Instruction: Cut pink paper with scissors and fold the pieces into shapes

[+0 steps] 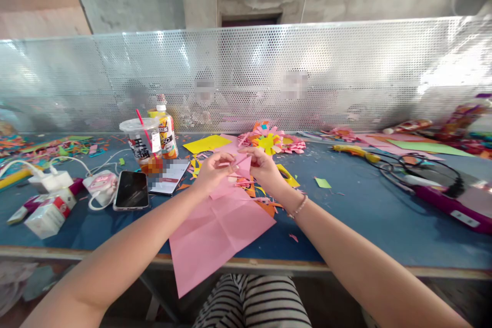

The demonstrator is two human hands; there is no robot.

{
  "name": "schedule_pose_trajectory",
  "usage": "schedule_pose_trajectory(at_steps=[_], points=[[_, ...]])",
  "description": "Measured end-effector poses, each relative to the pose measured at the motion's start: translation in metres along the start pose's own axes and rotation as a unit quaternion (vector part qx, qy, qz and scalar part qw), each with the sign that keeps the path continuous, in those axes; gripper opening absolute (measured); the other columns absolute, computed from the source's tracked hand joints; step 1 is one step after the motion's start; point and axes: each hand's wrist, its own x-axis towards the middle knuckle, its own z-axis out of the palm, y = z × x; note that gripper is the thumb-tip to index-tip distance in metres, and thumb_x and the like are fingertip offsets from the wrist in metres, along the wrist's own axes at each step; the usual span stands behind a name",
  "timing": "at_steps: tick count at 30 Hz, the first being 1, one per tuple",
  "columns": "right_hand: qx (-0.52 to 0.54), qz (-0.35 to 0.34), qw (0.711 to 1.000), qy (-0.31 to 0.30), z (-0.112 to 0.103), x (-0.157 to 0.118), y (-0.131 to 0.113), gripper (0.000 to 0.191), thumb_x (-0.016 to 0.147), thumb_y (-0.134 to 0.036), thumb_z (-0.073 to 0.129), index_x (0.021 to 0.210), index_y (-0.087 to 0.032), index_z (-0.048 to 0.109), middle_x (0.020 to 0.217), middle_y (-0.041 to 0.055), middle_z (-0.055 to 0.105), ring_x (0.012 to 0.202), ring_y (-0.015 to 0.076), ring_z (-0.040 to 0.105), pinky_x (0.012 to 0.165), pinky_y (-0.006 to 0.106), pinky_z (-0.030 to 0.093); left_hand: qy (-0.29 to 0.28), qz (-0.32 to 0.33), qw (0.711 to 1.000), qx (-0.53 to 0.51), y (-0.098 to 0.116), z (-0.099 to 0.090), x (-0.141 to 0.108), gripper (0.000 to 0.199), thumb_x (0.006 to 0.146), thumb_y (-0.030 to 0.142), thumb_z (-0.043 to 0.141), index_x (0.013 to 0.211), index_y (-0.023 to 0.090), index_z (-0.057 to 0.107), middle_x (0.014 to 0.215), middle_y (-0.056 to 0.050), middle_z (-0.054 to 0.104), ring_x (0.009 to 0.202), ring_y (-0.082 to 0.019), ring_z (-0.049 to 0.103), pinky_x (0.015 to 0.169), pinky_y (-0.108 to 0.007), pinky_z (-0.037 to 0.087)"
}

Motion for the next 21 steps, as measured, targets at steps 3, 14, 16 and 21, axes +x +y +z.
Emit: schedule_pose_trajectory(at_steps=[3,14,16,21], points=[[0.051,0.027,0.998,-0.006,0.0,0.0,0.004,0.048,0.061,-0.008,0.051,0.107,-0.022,0.048,0.064,-0.004,0.055,0.052,0.0084,0.048,0.049,0.021,0.039,0.014,0.02,0.999,0.036,0.001,0.001,-0.001,0.015,0.06,0.023,0.067,0.074,0.018,0.062,0.09,-0.005,0.06,0.091,-0.018,0.054,0.082,-0.032,0.04],[0.053,0.09,0.994,-0.016,0.005,-0.002,-0.005,0.056,0.061,-0.011,0.058,0.115,-0.016,0.044,0.053,-0.0068,0.055,0.049,0.0087,0.051,0.051,0.021,0.042,0.015,0.065,0.986,0.153,0.007,0.005,-0.007,0.023,0.058,0.026,0.07,0.081,0.024,0.069,0.088,-0.005,0.067,0.087,-0.021,0.058,0.084,-0.034,0.039],[0.065,0.095,0.993,-0.025,0.006,-0.003,-0.008,0.056,0.062,-0.012,0.058,0.116,-0.015,0.043,0.056,-0.0053,0.057,0.052,0.0097,0.054,0.053,0.022,0.043,0.022,0.054,0.987,0.147,0.006,0.005,-0.007,0.022,0.061,0.028,0.067,0.082,0.023,0.069,0.088,-0.005,0.068,0.085,-0.021,0.059,0.081,-0.034,0.041],[0.079,0.097,0.991,-0.053,0.008,-0.003,-0.009,0.039,0.067,-0.016,0.052,0.107,-0.016,0.048,0.062,-0.0023,0.061,0.059,0.0116,0.058,0.061,0.026,0.046,0.04,0.006,0.994,0.104,0.006,0.003,-0.004,0.016,0.062,0.03,0.065,0.075,0.022,0.07,0.08,-0.004,0.069,0.081,-0.021,0.06,0.077,-0.034,0.043]])
